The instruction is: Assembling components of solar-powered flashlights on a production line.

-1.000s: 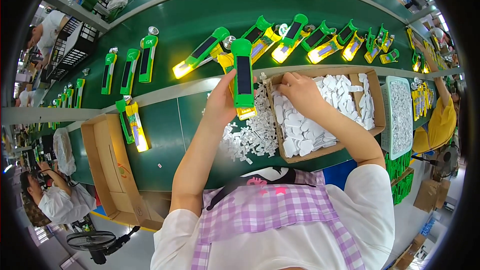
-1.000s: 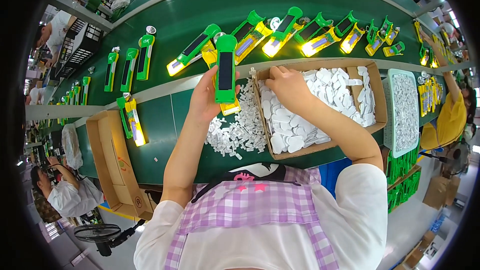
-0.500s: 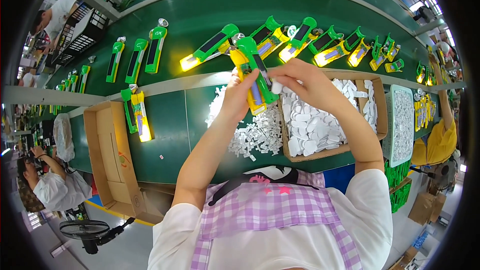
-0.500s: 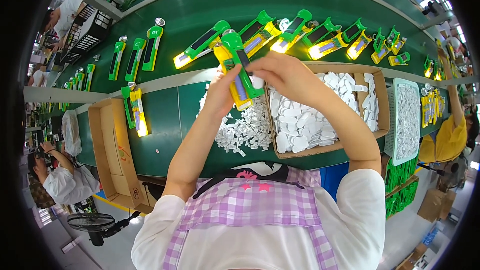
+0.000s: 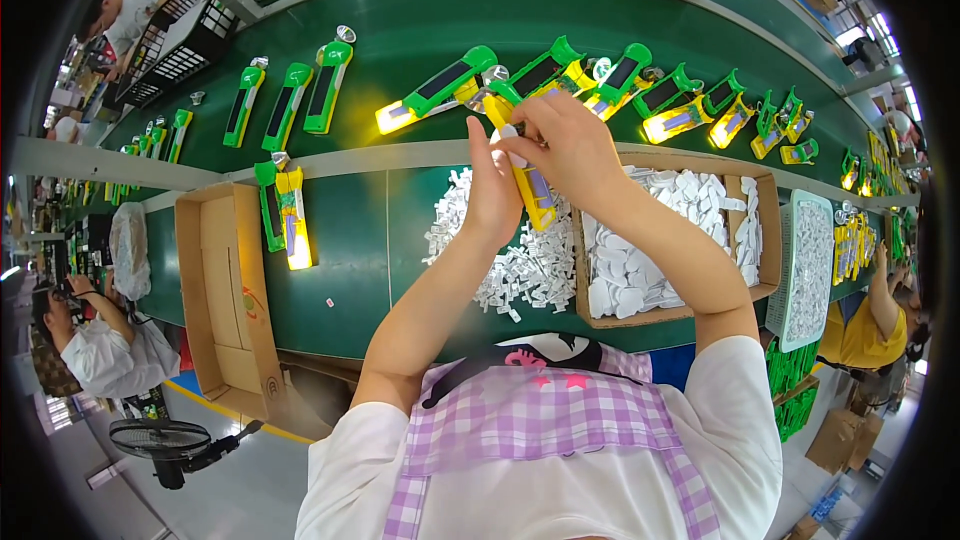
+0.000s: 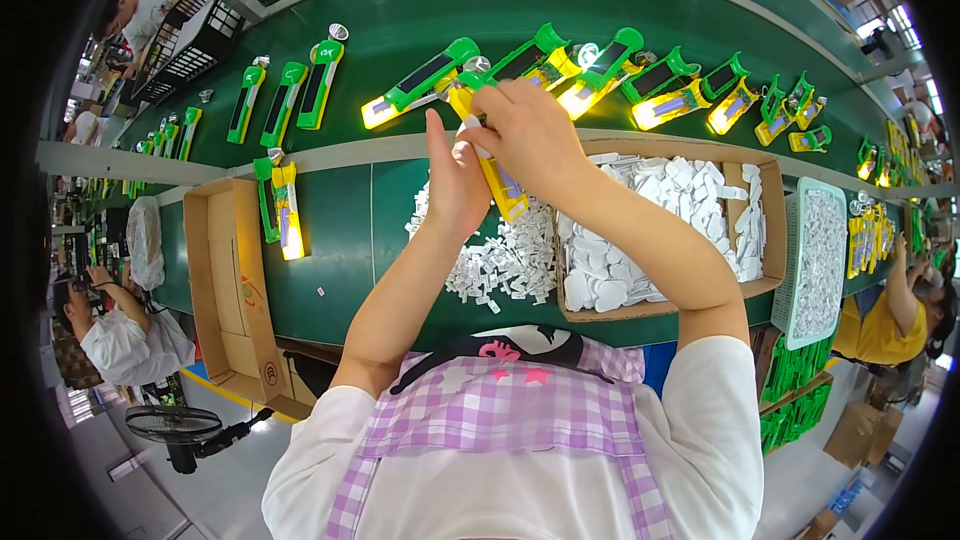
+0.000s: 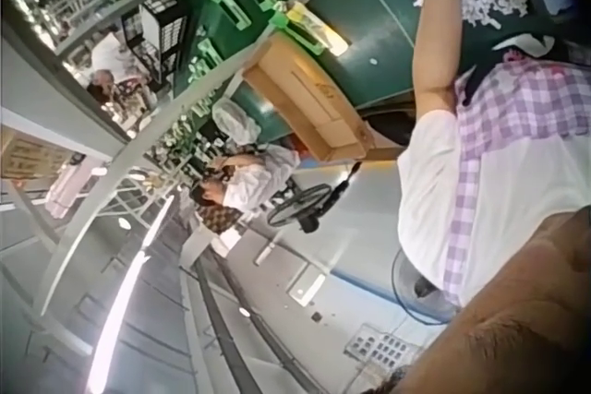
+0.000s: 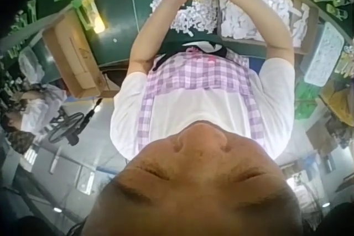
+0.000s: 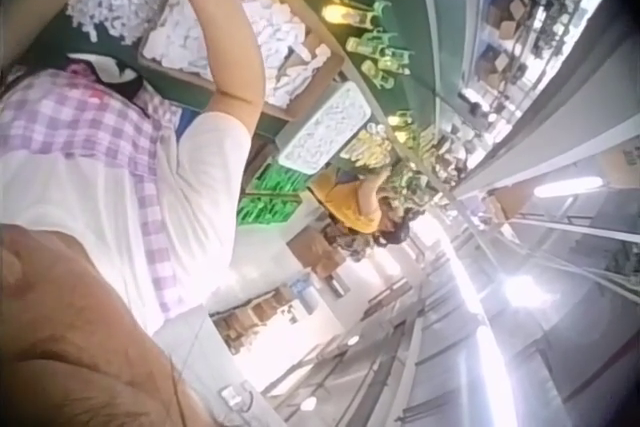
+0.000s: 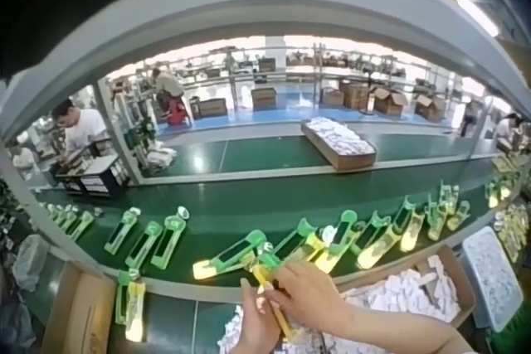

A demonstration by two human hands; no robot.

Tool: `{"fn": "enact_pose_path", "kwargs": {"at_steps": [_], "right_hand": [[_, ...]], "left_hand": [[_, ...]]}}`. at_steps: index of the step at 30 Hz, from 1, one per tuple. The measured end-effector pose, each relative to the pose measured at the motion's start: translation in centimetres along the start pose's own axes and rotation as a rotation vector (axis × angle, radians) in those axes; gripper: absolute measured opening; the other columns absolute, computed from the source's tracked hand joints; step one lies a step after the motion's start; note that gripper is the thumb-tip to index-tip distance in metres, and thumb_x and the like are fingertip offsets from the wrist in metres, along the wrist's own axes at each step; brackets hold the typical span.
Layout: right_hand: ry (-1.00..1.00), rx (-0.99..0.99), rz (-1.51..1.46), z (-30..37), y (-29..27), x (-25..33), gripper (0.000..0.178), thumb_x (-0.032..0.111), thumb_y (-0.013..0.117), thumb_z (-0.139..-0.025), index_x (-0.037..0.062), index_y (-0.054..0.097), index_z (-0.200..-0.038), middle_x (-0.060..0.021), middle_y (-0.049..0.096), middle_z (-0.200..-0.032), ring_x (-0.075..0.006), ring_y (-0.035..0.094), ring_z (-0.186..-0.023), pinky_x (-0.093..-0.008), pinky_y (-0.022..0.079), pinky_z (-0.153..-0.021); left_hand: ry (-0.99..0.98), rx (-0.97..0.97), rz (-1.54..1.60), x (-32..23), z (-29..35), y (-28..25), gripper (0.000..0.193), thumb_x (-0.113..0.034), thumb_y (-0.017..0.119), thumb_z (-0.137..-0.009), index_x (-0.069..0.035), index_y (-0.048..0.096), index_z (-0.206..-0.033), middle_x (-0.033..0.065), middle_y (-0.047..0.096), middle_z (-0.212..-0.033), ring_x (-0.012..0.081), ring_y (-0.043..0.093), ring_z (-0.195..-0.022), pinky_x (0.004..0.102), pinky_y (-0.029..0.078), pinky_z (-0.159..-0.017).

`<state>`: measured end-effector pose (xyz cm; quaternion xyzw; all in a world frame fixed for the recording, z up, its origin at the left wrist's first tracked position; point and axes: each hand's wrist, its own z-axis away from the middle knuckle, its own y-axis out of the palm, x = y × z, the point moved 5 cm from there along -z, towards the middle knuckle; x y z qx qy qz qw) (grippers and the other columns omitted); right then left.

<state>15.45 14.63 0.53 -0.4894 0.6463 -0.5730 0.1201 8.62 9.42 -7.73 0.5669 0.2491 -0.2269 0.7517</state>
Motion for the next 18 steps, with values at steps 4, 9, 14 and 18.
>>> {"fn": "enact_pose_path", "kwargs": {"at_steps": [4, 9, 14, 18], "right_hand": [[0.034, -0.177, 0.134, 1.6, -1.4, -0.3, 0.036, 0.025, 0.06, -0.089, 0.0025, 0.054, -0.116, -0.0141, 0.064, -0.094, -0.0306, 0.061, -0.094, -0.0381, 0.049, -0.079], [0.403, 0.222, -0.231, 3.3, 0.9, -2.6, 0.044, 0.03, 0.034, -0.101, -0.0017, 0.041, -0.131, -0.0222, 0.056, -0.119, -0.0367, 0.055, -0.108, -0.0406, 0.044, -0.09], [0.349, 0.174, -0.393, 3.8, 1.8, -3.1, 0.045, 0.029, 0.035, -0.101, -0.0031, 0.042, -0.131, -0.0238, 0.056, -0.115, -0.0348, 0.055, -0.108, -0.0396, 0.043, -0.093], [0.389, 0.201, -0.555, 3.9, 1.9, -3.0, 0.045, 0.029, 0.037, -0.101, -0.0019, 0.042, -0.134, -0.0201, 0.057, -0.121, -0.0275, 0.056, -0.112, -0.0331, 0.041, -0.096]], "left_hand": [[0.021, -0.047, 0.094, -0.3, -0.6, -0.4, 0.05, -0.054, 0.034, -0.097, -0.015, 0.039, -0.129, 0.0034, 0.055, -0.11, 0.0165, 0.056, -0.098, 0.0383, 0.047, -0.084], [0.047, -0.154, 0.091, 0.2, -1.0, -1.4, 0.03, -0.031, 0.041, -0.101, -0.011, 0.041, -0.124, 0.0043, 0.055, -0.108, 0.0156, 0.058, -0.095, 0.0351, 0.05, -0.079], [0.079, -0.21, 0.143, 0.8, -1.8, -2.0, 0.03, -0.028, 0.041, -0.1, -0.009, 0.042, -0.123, 0.0053, 0.053, -0.112, 0.0157, 0.054, -0.103, 0.0345, 0.046, -0.087], [0.122, -0.222, 0.102, 0.7, -1.9, -1.7, 0.028, -0.025, 0.04, -0.1, -0.008, 0.041, -0.123, 0.0057, 0.052, -0.112, 0.0164, 0.053, -0.104, 0.0345, 0.045, -0.088]]}}
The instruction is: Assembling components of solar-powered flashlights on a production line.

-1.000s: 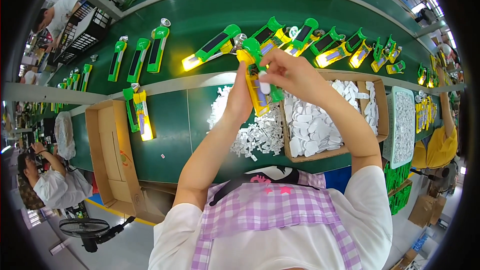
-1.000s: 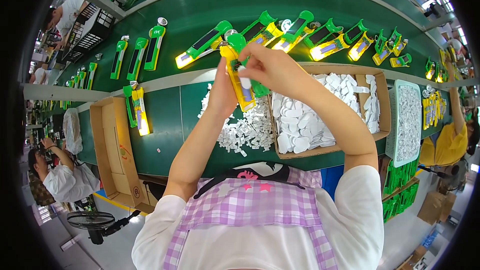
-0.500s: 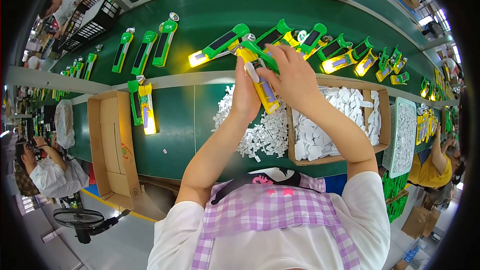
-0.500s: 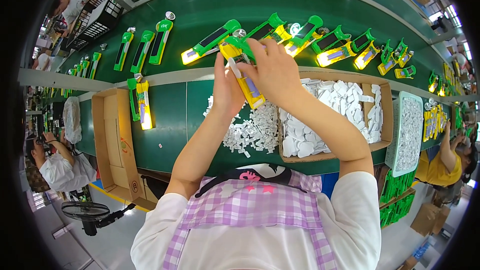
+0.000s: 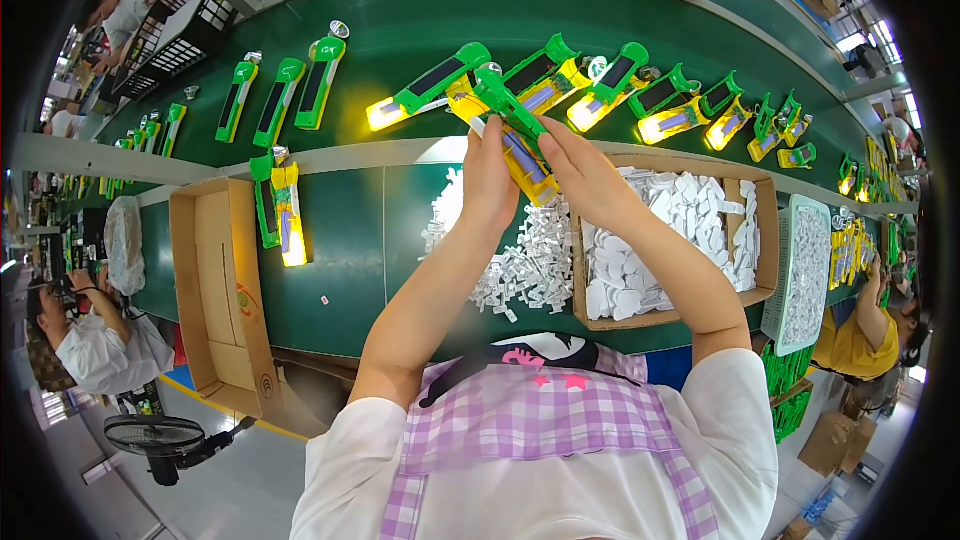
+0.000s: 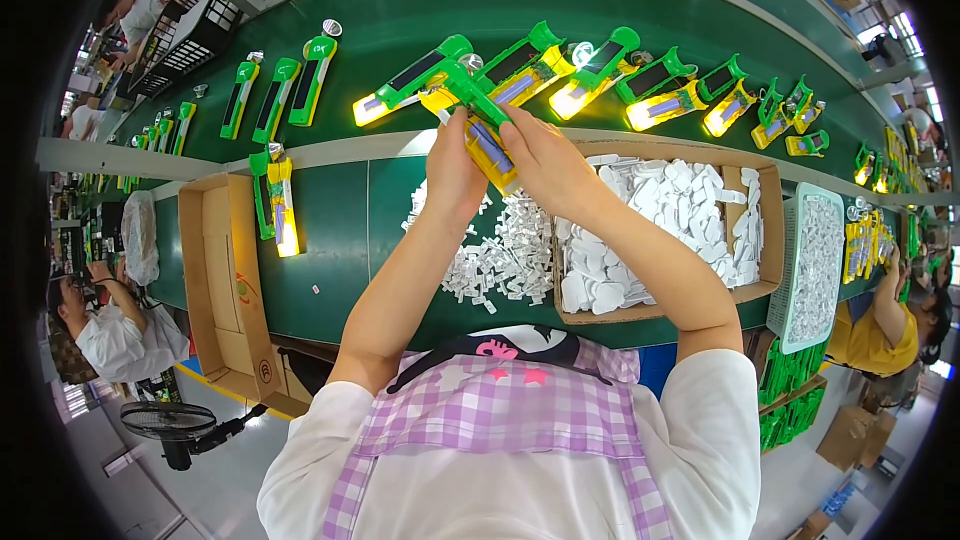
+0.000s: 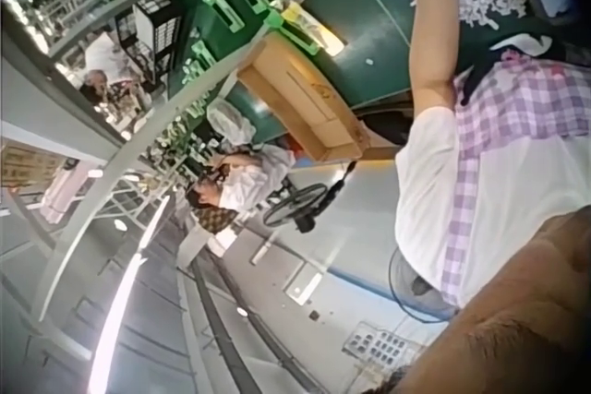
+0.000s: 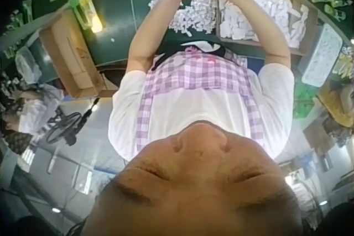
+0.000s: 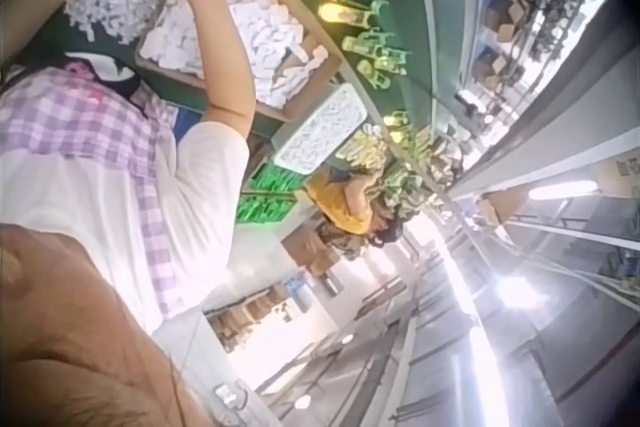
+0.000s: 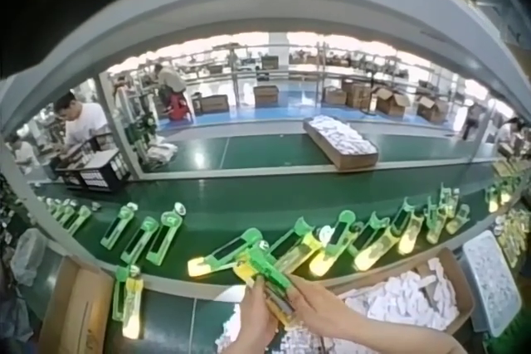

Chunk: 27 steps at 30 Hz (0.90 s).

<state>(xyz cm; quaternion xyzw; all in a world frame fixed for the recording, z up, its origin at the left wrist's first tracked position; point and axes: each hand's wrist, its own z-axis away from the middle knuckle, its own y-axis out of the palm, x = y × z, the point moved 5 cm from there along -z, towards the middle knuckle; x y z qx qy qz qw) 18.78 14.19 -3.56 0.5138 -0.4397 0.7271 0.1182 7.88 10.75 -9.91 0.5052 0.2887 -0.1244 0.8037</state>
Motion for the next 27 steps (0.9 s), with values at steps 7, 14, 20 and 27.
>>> {"fn": "enact_pose_path", "kwargs": {"at_steps": [7, 14, 20, 27], "right_hand": [[0.138, 0.132, 0.021, 0.0, 0.0, 0.3, 0.049, 0.025, 0.053, -0.094, 0.0029, 0.042, -0.137, -0.0169, 0.063, -0.11, -0.0226, 0.063, -0.098, -0.0321, 0.048, -0.085], [-0.084, 0.148, 0.342, 0.5, 1.3, 0.7, 0.065, 0.021, 0.063, -0.085, 0.0047, 0.034, -0.141, -0.0186, 0.062, -0.109, -0.0259, 0.064, -0.093, -0.0337, 0.051, -0.081], [-0.067, 0.271, 0.266, 0.1, 2.1, 0.7, 0.071, 0.026, 0.064, -0.085, 0.0066, 0.028, -0.143, -0.0198, 0.06, -0.108, -0.0334, 0.062, -0.094, -0.0383, 0.049, -0.084], [-0.164, 0.424, 0.551, -0.4, 5.5, -2.9, 0.02, 0.022, 0.065, -0.081, 0.0047, 0.067, -0.092, -0.0139, 0.067, -0.085, -0.0299, 0.064, -0.085, -0.0391, 0.05, -0.075]], "left_hand": [[-0.002, 0.032, 0.129, -1.1, 1.9, 2.1, 0.032, -0.03, 0.043, -0.099, -0.007, 0.04, -0.12, 0.0057, 0.054, -0.105, 0.016, 0.056, -0.096, 0.0325, 0.046, -0.084], [0.215, -0.01, -0.345, -0.3, 0.5, -0.7, 0.03, -0.022, 0.058, -0.094, -0.005, 0.045, -0.115, 0.0028, 0.052, -0.101, 0.0097, 0.051, -0.09, 0.0258, 0.044, -0.078], [0.053, 0.151, -0.216, -2.2, 0.2, -0.8, 0.042, -0.028, 0.059, -0.094, -0.003, 0.043, -0.124, 0.0043, 0.057, -0.104, 0.0088, 0.055, -0.091, 0.0258, 0.046, -0.079], [0.006, 0.012, -0.454, -4.4, -0.7, -4.3, 0.039, -0.032, 0.059, -0.093, -0.004, 0.046, -0.117, 0.0071, 0.059, -0.096, 0.0149, 0.062, -0.083, 0.0299, 0.054, -0.071]]}}
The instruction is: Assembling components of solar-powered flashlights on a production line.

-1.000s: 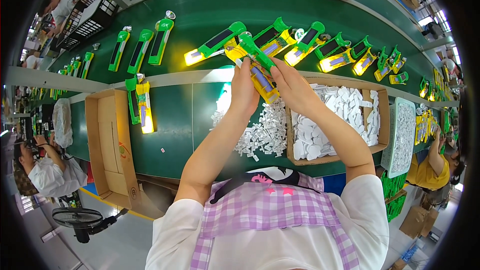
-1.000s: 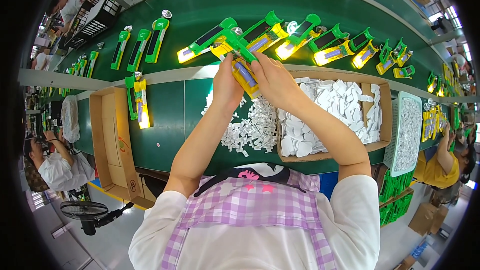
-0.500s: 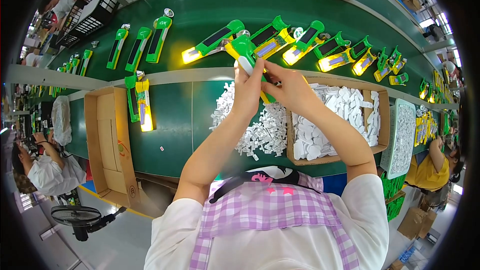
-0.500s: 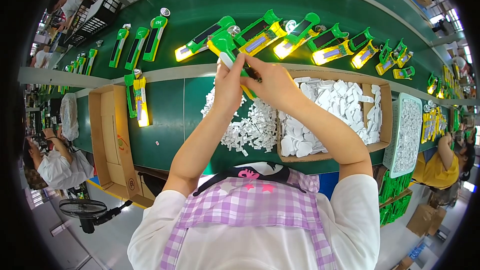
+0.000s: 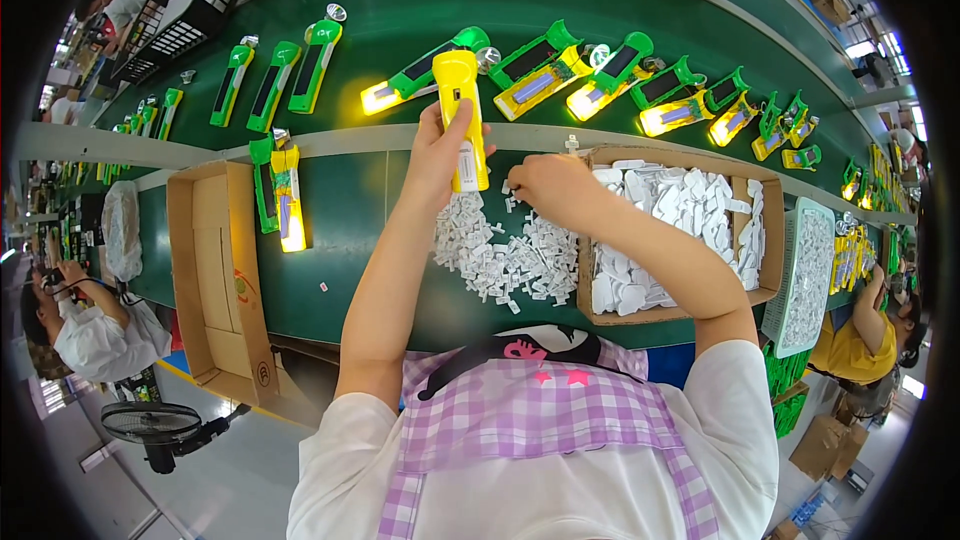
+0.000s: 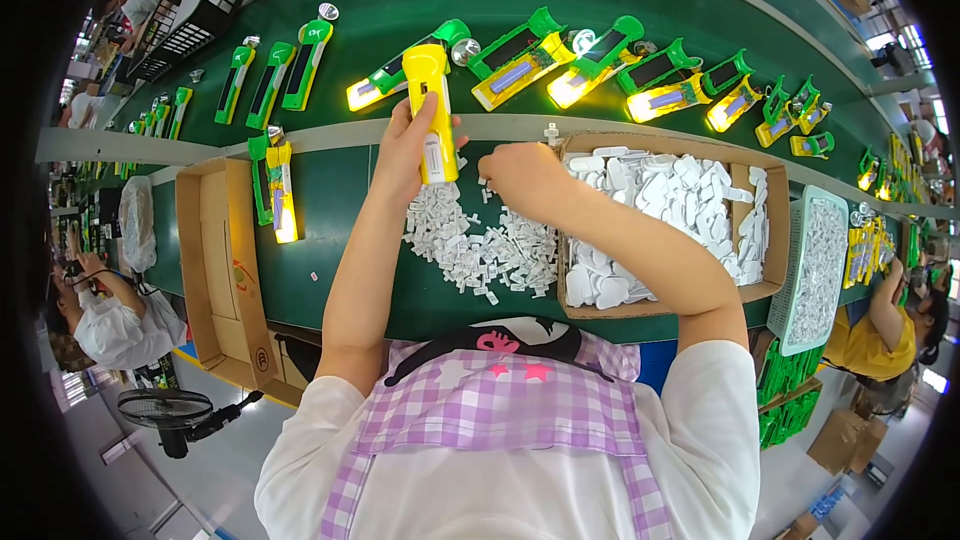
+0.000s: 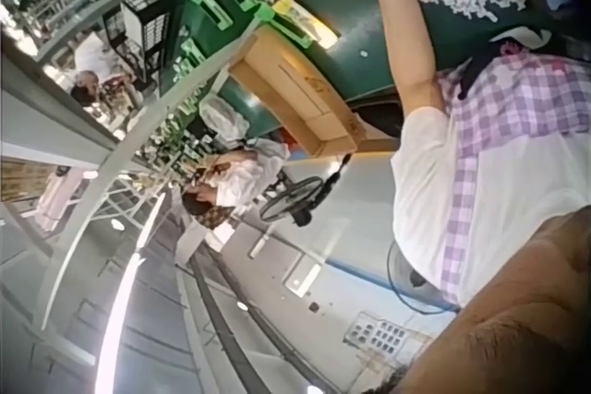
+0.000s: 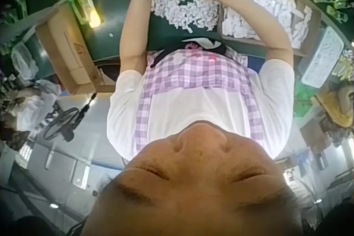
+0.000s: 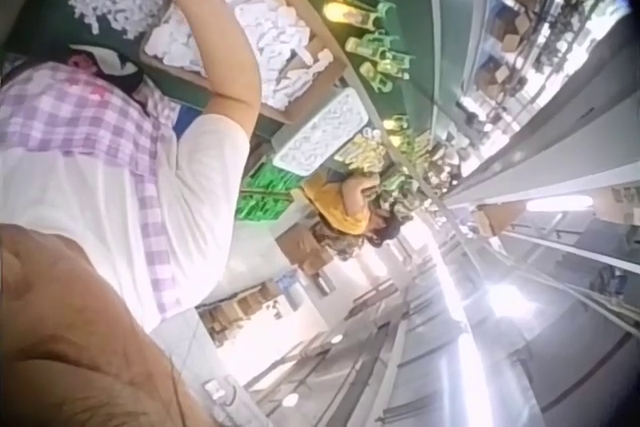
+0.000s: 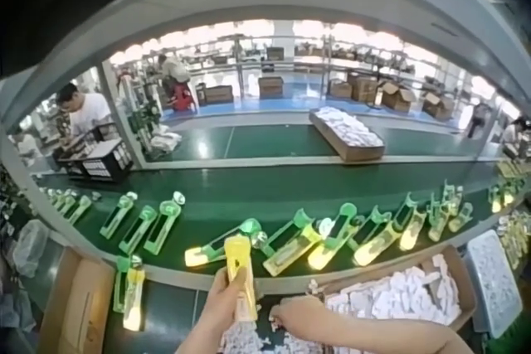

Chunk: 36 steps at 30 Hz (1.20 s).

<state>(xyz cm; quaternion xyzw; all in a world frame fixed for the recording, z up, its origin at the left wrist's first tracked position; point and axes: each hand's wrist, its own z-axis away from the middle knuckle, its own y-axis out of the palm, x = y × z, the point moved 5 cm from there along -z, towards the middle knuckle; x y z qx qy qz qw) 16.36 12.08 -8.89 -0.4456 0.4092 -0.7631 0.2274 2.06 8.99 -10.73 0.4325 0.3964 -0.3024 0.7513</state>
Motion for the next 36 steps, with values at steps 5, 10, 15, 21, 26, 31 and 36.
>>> {"fn": "enact_pose_path", "kwargs": {"at_steps": [5, 10, 15, 21, 26, 31, 36], "right_hand": [[0.016, 0.017, 0.077, -0.9, 1.4, -0.1, 0.012, 0.015, 0.066, -0.077, 0.0054, 0.065, -0.083, -0.0127, 0.066, -0.077, -0.0311, 0.066, -0.079, -0.0404, 0.052, -0.068], [0.075, -0.091, 0.095, -0.2, 0.4, 0.2, 0.018, 0.021, 0.063, -0.084, 0.004, 0.061, -0.089, -0.0132, 0.065, -0.087, -0.0293, 0.064, -0.083, -0.0395, 0.05, -0.074], [0.121, -0.284, -0.538, 0.1, -5.2, 0.2, 0.013, 0.012, 0.065, -0.086, 0.0009, 0.061, -0.092, -0.0088, 0.066, -0.088, -0.0161, 0.065, -0.083, -0.029, 0.052, -0.074], [-0.007, -0.398, -1.132, -1.4, -6.4, -1.2, 0.015, 0.007, 0.069, -0.084, -0.0036, 0.067, -0.094, -0.0067, 0.068, -0.088, -0.0088, 0.065, -0.08, -0.0213, 0.053, -0.071], [0.015, -0.477, -0.92, -1.2, -7.2, -0.4, 0.014, 0.007, 0.069, -0.083, -0.0023, 0.068, -0.093, -0.0071, 0.068, -0.087, -0.0102, 0.065, -0.078, -0.0224, 0.053, -0.071], [-0.018, -0.56, -0.609, -1.3, -7.6, -0.4, 0.01, 0.007, 0.07, -0.081, 0.0012, 0.069, -0.09, -0.004, 0.067, -0.088, -0.0114, 0.063, -0.08, -0.0246, 0.051, -0.074], [-0.106, -0.63, -0.618, -1.2, -7.9, -0.3, 0.013, 0.007, 0.07, -0.081, 0.0021, 0.068, -0.092, -0.0036, 0.066, -0.088, -0.0126, 0.063, -0.083, -0.0258, 0.05, -0.075]], "left_hand": [[-0.014, 0.022, -0.012, 0.4, 0.1, -0.3, 0.04, -0.032, 0.062, -0.092, -0.004, 0.043, -0.114, 0.0072, 0.059, -0.093, 0.0133, 0.062, -0.079, 0.0302, 0.057, -0.064], [0.014, 0.0, 0.012, 0.6, 0.4, -0.5, 0.042, -0.031, 0.061, -0.092, -0.004, 0.04, -0.117, 0.0081, 0.059, -0.098, 0.0151, 0.063, -0.082, 0.0309, 0.056, -0.066], [0.03, 0.057, 0.106, 0.8, 0.8, 0.5, 0.044, -0.026, 0.06, -0.092, -0.003, 0.037, -0.121, 0.0089, 0.058, -0.103, 0.0168, 0.063, -0.086, 0.0312, 0.055, -0.067], [0.11, 0.232, -0.109, 1.1, 1.2, 2.0, 0.046, -0.021, 0.056, -0.095, -0.004, 0.035, -0.132, 0.0086, 0.056, -0.113, 0.0148, 0.061, -0.095, 0.0296, 0.053, -0.075], [0.209, 0.203, -0.175, 1.1, 1.5, 2.1, 0.052, -0.022, 0.056, -0.095, 0.001, 0.03, -0.133, 0.0114, 0.057, -0.111, 0.0142, 0.059, -0.098, 0.0271, 0.049, -0.081], [0.302, 0.154, -0.313, 0.9, 1.6, 2.3, 0.054, -0.028, 0.052, -0.097, 0.005, 0.029, -0.133, 0.0127, 0.057, -0.111, 0.0155, 0.059, -0.101, 0.0279, 0.048, -0.084], [0.336, 0.121, -0.421, -0.1, 1.8, 2.5, 0.052, -0.032, 0.05, -0.098, 0.004, 0.032, -0.131, 0.013, 0.06, -0.104, 0.0159, 0.06, -0.094, 0.0288, 0.048, -0.081]]}}
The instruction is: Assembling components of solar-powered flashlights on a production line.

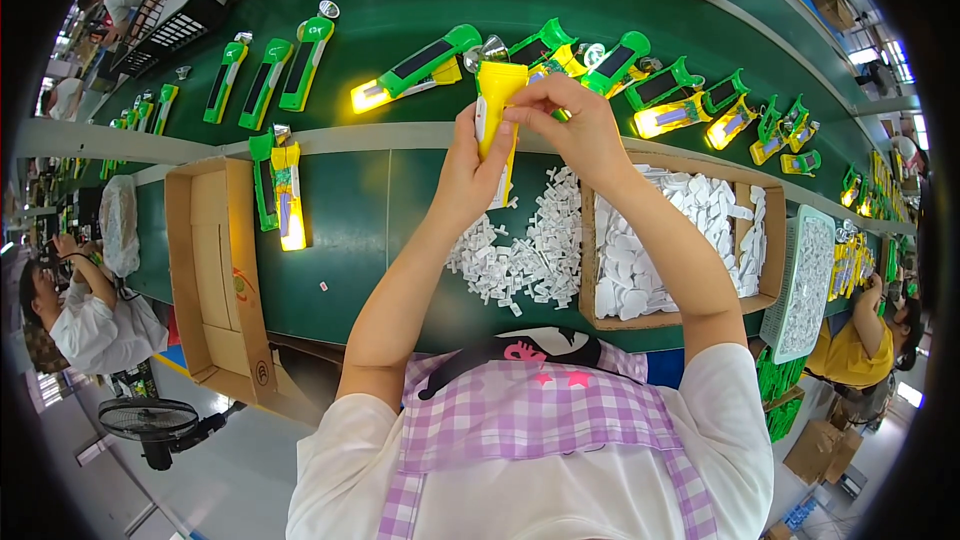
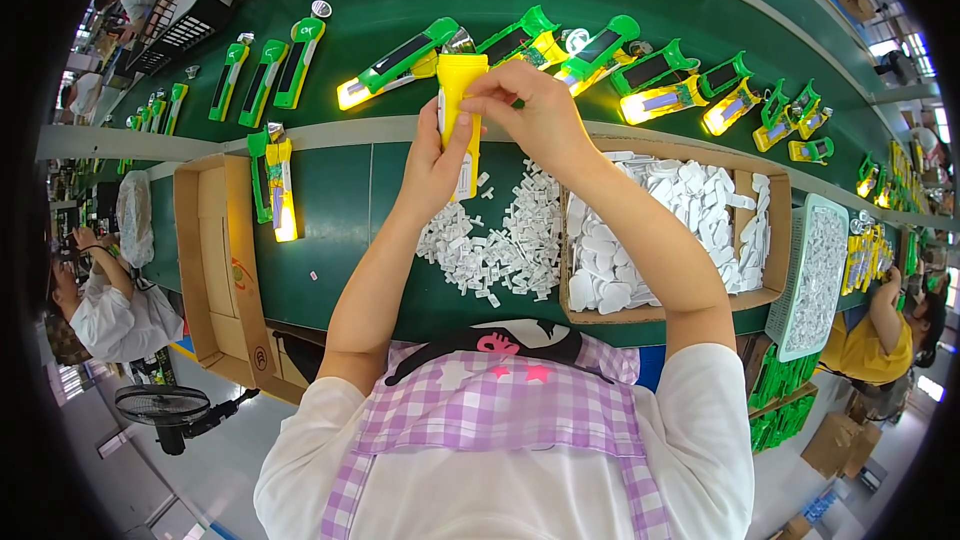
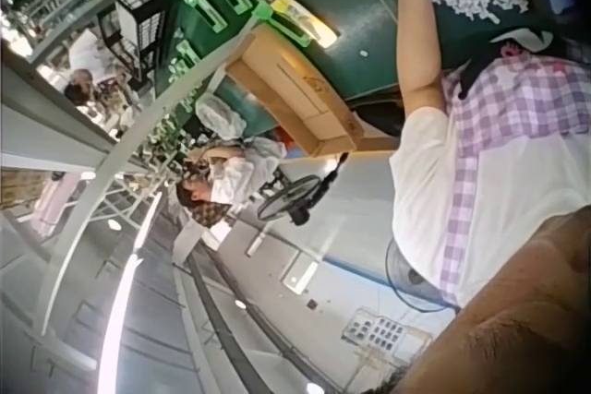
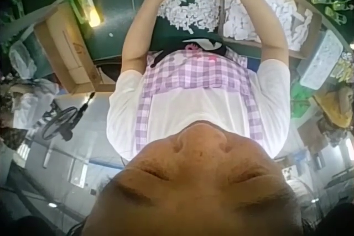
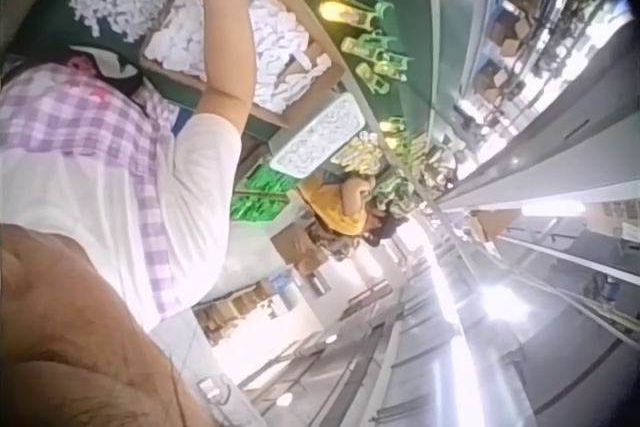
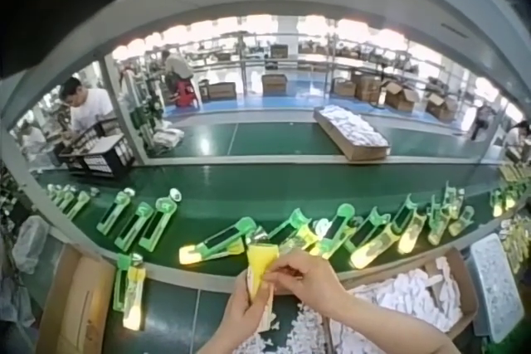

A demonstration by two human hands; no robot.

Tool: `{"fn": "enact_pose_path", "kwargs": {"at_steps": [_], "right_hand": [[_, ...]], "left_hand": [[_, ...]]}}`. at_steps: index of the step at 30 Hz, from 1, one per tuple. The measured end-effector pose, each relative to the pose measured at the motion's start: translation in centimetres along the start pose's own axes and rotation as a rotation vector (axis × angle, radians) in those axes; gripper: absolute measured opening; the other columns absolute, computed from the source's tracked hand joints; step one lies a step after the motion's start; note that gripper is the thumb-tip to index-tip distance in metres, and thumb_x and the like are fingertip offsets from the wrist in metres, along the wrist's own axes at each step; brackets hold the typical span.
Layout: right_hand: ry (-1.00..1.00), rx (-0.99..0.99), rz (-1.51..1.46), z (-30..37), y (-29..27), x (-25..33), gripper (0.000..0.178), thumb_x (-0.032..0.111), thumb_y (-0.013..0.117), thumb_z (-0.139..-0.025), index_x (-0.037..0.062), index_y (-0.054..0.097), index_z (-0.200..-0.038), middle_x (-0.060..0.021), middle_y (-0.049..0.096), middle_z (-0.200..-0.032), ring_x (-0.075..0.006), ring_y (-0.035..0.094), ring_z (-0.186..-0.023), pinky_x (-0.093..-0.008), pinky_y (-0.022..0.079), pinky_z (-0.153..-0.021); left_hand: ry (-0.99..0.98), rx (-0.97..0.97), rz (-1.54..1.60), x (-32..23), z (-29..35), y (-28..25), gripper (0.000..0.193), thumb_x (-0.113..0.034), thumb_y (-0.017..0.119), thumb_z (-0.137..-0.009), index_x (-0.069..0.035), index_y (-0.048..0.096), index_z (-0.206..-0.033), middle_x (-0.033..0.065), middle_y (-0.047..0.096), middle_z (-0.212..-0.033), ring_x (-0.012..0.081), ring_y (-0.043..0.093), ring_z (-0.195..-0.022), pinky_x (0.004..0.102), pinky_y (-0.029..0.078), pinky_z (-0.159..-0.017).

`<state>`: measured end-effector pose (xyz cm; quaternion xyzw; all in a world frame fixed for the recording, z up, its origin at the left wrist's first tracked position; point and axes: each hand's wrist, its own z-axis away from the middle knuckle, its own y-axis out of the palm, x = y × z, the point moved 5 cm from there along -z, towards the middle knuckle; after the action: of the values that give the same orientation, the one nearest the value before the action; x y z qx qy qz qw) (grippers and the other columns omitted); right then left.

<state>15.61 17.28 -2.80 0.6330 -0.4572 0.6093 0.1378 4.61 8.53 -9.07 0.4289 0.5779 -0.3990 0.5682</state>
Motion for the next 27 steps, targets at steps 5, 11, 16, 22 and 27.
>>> {"fn": "enact_pose_path", "kwargs": {"at_steps": [5, 11, 16, 22, 27], "right_hand": [[0.026, 0.051, 0.087, -0.2, 0.4, 0.1, 0.014, 0.008, 0.071, -0.08, 0.0016, 0.066, -0.091, -0.0035, 0.066, -0.088, -0.0118, 0.063, -0.081, -0.0245, 0.051, -0.075], [0.175, 0.002, -0.009, -0.4, 1.1, -0.5, 0.015, 0.01, 0.073, -0.08, 0.0015, 0.062, -0.085, -0.0028, 0.066, -0.085, -0.0098, 0.063, -0.078, -0.0233, 0.051, -0.073], [0.253, 0.109, -0.009, -1.2, 1.7, -1.4, 0.016, 0.012, 0.074, -0.079, 0.0015, 0.062, -0.083, -0.0026, 0.066, -0.082, -0.0088, 0.062, -0.075, -0.0224, 0.05, -0.071], [0.256, 0.127, -0.004, -2.2, 2.5, -1.2, 0.017, 0.013, 0.075, -0.078, 0.0013, 0.063, -0.082, -0.0024, 0.066, -0.083, -0.0082, 0.062, -0.074, -0.0226, 0.049, -0.07], [0.149, -0.038, -0.115, -3.8, 1.9, 0.1, 0.018, 0.017, 0.07, -0.085, 0.0015, 0.064, -0.093, -0.003, 0.066, -0.087, -0.01, 0.063, -0.08, -0.0227, 0.05, -0.074]], "left_hand": [[0.003, -0.028, -0.062, 0.5, -0.1, -0.7, 0.05, -0.033, 0.05, -0.098, 0.003, 0.035, -0.129, 0.0124, 0.061, -0.099, 0.0166, 0.062, -0.089, 0.0293, 0.049, -0.076], [0.022, -0.12, -0.258, 0.9, 0.0, -1.4, 0.048, -0.034, 0.053, -0.095, 0.001, 0.039, -0.125, 0.0154, 0.062, -0.088, 0.0234, 0.064, -0.077, 0.0334, 0.049, -0.068], [0.016, -0.129, -0.349, -0.1, 0.4, -2.3, 0.045, -0.033, 0.054, -0.093, -0.001, 0.041, -0.122, 0.0167, 0.063, -0.084, 0.0287, 0.064, -0.072, 0.0364, 0.05, -0.065], [0.022, -0.126, -0.336, -0.5, -0.4, -3.6, 0.042, -0.03, 0.056, -0.092, -0.002, 0.043, -0.121, 0.0182, 0.064, -0.091, 0.0318, 0.065, -0.08, 0.0377, 0.05, -0.068], [0.254, -0.331, -0.843, -1.2, -7.1, -11.6, 0.054, -0.036, 0.057, -0.091, -0.005, 0.041, -0.132, 0.0206, 0.058, -0.11, 0.0366, 0.058, -0.101, 0.0441, 0.049, -0.08]]}}
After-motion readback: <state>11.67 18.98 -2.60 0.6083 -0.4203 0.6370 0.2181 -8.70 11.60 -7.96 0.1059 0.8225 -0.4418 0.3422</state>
